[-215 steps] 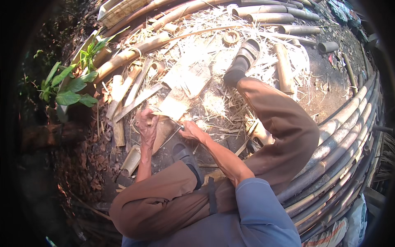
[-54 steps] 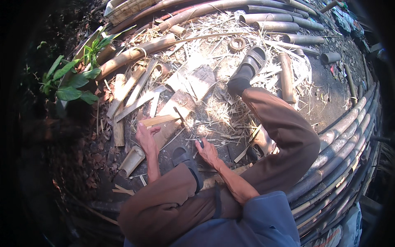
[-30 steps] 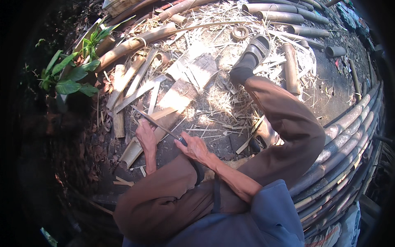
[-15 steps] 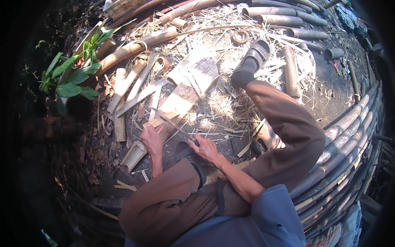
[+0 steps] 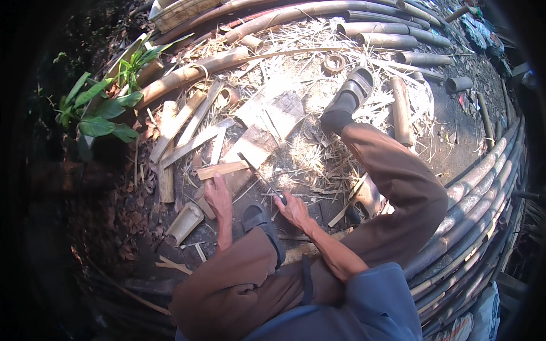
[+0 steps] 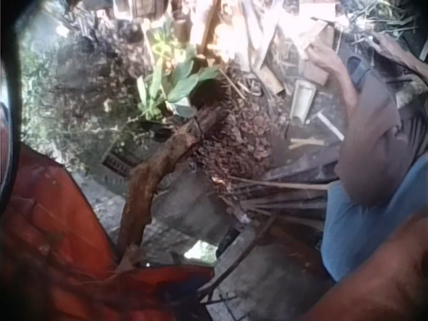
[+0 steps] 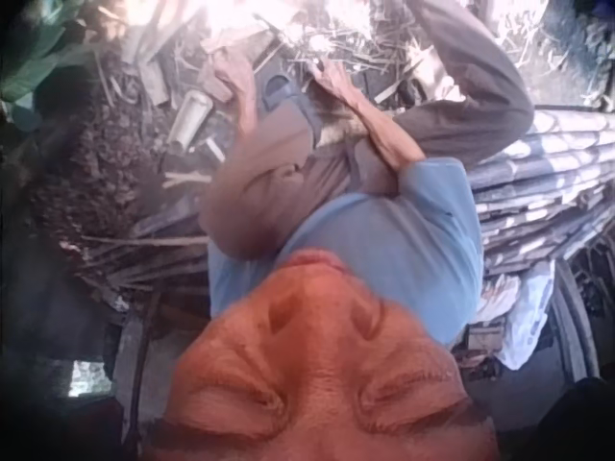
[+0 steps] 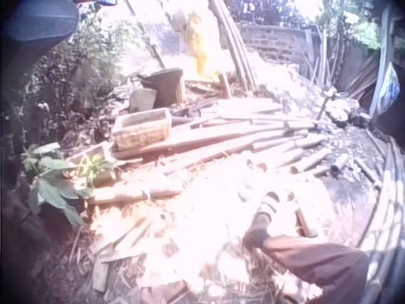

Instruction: The person sits on the ground and uses a machete to split bamboo pieces into smaller strips. They repeatedly position bamboo segments, strike them with the machete, and separate the resulting pieces.

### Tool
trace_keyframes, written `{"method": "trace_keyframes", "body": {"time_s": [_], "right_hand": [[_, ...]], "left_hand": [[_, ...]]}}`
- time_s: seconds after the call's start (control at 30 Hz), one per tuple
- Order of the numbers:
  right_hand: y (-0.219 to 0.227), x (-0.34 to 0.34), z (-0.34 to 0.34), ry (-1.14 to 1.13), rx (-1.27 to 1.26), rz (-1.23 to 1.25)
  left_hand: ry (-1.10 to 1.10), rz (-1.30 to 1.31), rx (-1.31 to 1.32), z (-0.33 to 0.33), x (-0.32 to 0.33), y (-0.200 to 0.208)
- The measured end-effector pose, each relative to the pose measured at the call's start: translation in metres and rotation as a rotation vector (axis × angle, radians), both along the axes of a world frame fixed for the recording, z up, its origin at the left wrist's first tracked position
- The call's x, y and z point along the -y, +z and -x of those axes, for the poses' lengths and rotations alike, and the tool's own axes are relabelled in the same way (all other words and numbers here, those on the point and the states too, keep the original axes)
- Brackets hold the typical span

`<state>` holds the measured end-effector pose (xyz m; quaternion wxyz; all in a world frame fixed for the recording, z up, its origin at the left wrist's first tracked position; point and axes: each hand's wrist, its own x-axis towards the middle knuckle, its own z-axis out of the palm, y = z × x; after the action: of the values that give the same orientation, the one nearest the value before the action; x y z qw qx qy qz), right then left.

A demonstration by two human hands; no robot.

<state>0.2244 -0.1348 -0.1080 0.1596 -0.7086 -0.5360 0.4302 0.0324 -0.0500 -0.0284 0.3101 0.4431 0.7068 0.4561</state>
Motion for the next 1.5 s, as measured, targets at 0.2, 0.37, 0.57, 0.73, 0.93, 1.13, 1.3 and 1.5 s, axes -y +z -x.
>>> {"method": "trace_keyframes", "body": {"time_s": [0.2,0.37,0.57,0.73,0.93,1.13,1.3,1.5], "right_hand": [[0.040,-0.021,0.020,0.038,-0.144,-0.088],[0.044,-0.055,0.016,0.050,-0.072,-0.307],[0.053,-0.063,0.030,0.044,-0.244,-0.088],[0.069,-0.102,0.046,-0.155,-0.580,0.196],[0.072,-0.136,0.039,-0.311,-0.640,0.272],[0.098,-0.109,-0.008,0.414,0.104,-0.322],[0.103,-0.116,0.003,0.584,0.236,-0.373],[0.111,-0.152,-0.025,0.305,0.168,-0.345]], "left_hand": [[-0.086,-0.073,0.200,0.034,-0.030,-0.102],[0.141,0.090,0.555,0.041,-0.025,-0.071],[-0.089,0.599,0.787,0.048,-0.009,-0.073],[-0.506,0.420,0.524,0.007,0.022,-0.044],[-0.559,0.509,0.928,0.016,0.038,0.005],[-0.456,0.407,0.920,0.040,0.025,0.025],[-0.527,0.556,0.926,0.049,0.035,0.066],[-0.429,0.413,0.485,0.053,0.069,0.070]]}}
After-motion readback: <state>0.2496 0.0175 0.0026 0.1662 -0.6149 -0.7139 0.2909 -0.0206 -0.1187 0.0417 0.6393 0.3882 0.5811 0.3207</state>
